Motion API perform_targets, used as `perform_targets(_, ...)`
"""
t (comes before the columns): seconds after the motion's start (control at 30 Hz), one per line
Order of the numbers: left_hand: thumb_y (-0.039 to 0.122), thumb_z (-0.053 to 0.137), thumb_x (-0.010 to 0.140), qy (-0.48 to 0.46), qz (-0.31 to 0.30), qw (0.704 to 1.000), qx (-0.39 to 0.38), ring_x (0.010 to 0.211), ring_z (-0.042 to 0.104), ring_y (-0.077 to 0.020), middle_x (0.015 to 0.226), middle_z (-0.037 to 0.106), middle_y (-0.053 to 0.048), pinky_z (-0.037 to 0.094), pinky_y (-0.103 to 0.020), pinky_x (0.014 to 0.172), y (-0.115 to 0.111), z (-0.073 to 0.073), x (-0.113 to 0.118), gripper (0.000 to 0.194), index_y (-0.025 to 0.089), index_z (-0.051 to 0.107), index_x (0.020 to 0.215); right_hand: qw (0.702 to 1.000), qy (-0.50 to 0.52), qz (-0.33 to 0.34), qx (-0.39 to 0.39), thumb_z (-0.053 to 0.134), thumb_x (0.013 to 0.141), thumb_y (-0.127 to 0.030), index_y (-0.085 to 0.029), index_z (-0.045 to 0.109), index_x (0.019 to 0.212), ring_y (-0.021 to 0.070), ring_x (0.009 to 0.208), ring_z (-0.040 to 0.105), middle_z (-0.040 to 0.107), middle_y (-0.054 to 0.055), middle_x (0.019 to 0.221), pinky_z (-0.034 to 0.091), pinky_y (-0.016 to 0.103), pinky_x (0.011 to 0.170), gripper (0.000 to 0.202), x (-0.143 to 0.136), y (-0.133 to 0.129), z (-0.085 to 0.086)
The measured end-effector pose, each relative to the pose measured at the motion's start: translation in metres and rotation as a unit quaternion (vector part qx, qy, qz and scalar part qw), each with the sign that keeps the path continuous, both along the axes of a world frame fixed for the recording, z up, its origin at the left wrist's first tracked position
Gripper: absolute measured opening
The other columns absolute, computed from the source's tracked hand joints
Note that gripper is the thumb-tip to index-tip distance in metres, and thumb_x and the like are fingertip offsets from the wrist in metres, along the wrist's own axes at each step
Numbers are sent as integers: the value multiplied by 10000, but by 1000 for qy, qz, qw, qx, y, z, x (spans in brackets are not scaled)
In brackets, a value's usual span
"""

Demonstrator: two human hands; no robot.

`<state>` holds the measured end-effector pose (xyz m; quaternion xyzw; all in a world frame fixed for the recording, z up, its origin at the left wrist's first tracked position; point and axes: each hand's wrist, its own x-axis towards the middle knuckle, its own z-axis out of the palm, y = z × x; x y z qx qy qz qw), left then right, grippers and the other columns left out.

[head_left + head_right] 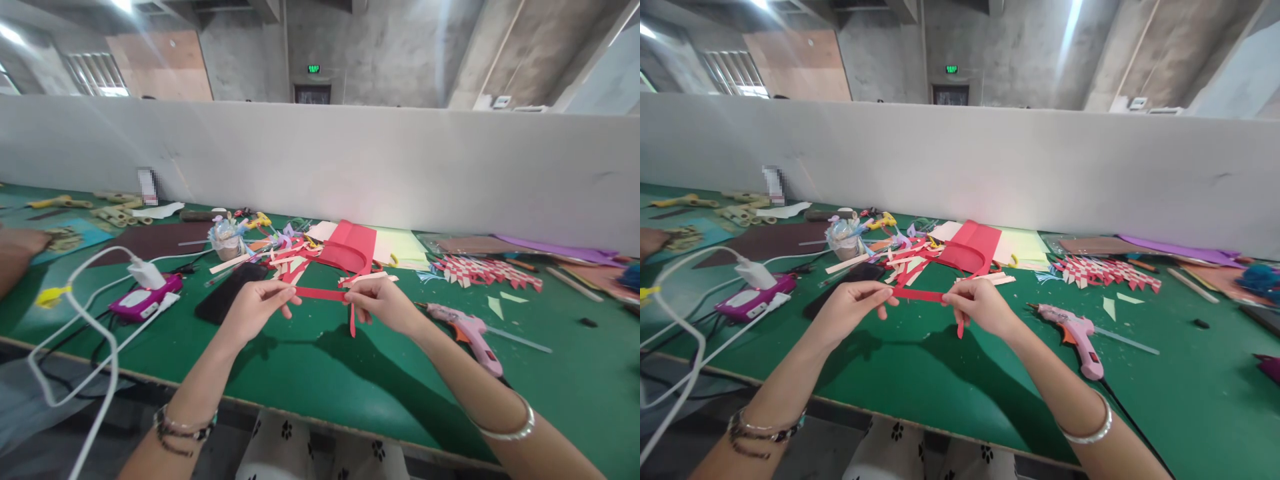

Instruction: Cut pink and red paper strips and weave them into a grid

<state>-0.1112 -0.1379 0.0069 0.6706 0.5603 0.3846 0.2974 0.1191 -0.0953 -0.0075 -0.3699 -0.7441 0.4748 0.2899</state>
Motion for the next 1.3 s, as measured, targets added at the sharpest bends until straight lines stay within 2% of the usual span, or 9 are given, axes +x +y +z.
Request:
perform_targets(0.1, 424, 519, 792, -6, 3, 1000, 2, 509, 517, -126, 487, 601, -2, 357, -206, 509, 1, 0, -2, 319, 162, 686, 717, 998, 56, -3, -29, 570, 752, -382, -147, 574, 638, 106, 468, 578, 617, 3, 551, 457, 227, 507, 261, 5, 3, -3)
perform_targets(0.17, 421, 522, 791, -10, 7, 1000, 7, 526, 524, -126, 490, 601, 1, 374, -208, 543, 2, 0, -3, 313, 165, 683, 709, 996, 86, -18, -34, 601, 727, -377, -149, 597, 669, 124, 515, 612, 638, 9, 586, 487, 252, 556, 236, 8, 5, -4)
perform_targets(0.37, 441, 529, 773, -13, 44, 999, 22, 550, 535, -136, 501, 601, -7, 376, -214, 530, 6, 0, -10, 323, 160, 674, 705, 984, 138, -109, -19, 645, 689, -370, -156, 624, 674, 140, 535, 635, 668, 12, 607, 508, 284, 590, 215, 12, 7, -1)
perform_targets(0.57, 452, 537, 756, -26, 65, 997, 31, 566, 548, -145, 520, 618, -20, 384, -220, 527, 7, -1, -12, 331, 151, 664, 706, 974, 203, -93, -41, 611, 729, -396, -142, 628, 764, 172, 655, 666, 704, 64, 738, 514, 322, 688, 257, 10, 10, -4)
perform_targets(0.8, 409, 536, 762, -36, 67, 996, 48, 546, 542, -133, 475, 584, -2, 389, -215, 540, 7, 1, -8, 300, 150, 669, 692, 962, 221, -155, -37, 660, 691, -365, -137, 644, 747, 173, 622, 670, 702, 54, 680, 512, 294, 672, 236, 9, 11, -3)
perform_targets(0.9, 392, 542, 759, -50, 72, 995, 53, 529, 537, -124, 473, 579, 2, 378, -209, 522, 7, 3, -8, 281, 150, 667, 689, 961, 231, -145, -43, 637, 716, -369, -140, 635, 773, 173, 644, 673, 705, 56, 704, 505, 289, 684, 236, 9, 11, -3)
perform_targets(1.13, 432, 541, 754, -38, 92, 994, 51, 508, 504, -117, 482, 578, -3, 343, -205, 475, 7, 1, -14, 311, 152, 669, 710, 976, 202, -74, -38, 560, 783, -386, -150, 592, 918, 185, 756, 673, 708, 74, 827, 473, 334, 797, 274, 15, 10, -2)
perform_targets(1.3, 449, 541, 748, -43, 100, 993, 50, 475, 471, -111, 469, 567, -3, 316, -207, 444, 6, -1, -15, 325, 152, 671, 717, 983, 172, -64, 1, 511, 809, -413, -155, 566, 914, 193, 750, 674, 705, 77, 823, 477, 350, 786, 284, 16, 5, 4)
